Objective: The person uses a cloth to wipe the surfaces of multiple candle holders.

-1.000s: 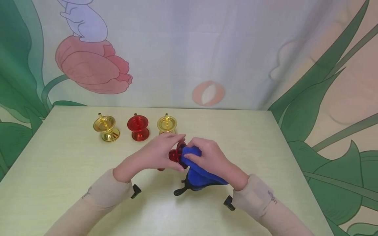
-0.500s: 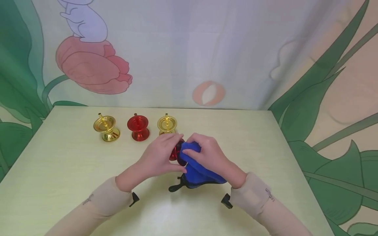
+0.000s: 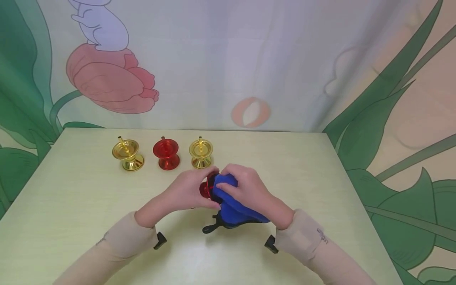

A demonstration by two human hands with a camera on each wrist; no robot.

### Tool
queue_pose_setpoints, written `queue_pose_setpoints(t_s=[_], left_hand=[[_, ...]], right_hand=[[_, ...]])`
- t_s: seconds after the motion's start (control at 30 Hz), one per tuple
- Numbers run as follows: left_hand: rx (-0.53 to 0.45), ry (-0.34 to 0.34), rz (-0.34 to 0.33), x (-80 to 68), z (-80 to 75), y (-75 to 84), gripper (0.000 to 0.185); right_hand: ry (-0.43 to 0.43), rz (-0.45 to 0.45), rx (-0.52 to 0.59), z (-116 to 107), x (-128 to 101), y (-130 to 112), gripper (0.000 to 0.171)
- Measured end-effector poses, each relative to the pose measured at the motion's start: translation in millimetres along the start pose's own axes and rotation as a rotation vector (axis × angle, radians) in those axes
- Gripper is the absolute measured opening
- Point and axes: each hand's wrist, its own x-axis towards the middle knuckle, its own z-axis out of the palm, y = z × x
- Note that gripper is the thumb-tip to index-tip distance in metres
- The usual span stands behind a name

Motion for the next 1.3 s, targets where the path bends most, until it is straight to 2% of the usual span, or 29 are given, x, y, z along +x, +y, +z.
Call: queue_pose_setpoints(t_s=[0.13,0.23,0.47,0.6,0.73,0.93,1.13,1.3], left_hand=[[0.102,0.137,0.039,-2.3,7.2,0.6,0.079],[0.119,0.184,0.038,-4.0,9.6,-1.0,0.079],[0.045,0.276,-0.059,-9.6,13.6,-9.0,0.082],[-0.019,0.371,-0.047,-10.6,15.3,-10.0,0.085],[-0.07,0.446,-0.002,-10.5,17.5,-6.9,0.086],[-0.122,0.529,0.037,-8.8,25.3,-1.2,0.086],[-0.102,0.613,0.081,-6.8,30.0,3.1,0.088],[-0.079,0.632,0.118,-7.6,32.5,3.7,0.088]], right_hand=[[0.01,0.101,0.016,-1,2,-1,0.02],[0.025,0.164,0.045,-4,2,1,0.021],[0.181,0.299,0.199,-22,-2,14,0.02],[0.231,0.323,0.245,-28,-3,20,0.021],[0.208,0.359,0.277,-25,-4,22,0.022],[0.117,0.404,0.354,-14,-3,18,0.026],[0.039,0.43,0.446,-6,-2,15,0.027],[0.014,0.431,0.474,-2,-1,14,0.025]])
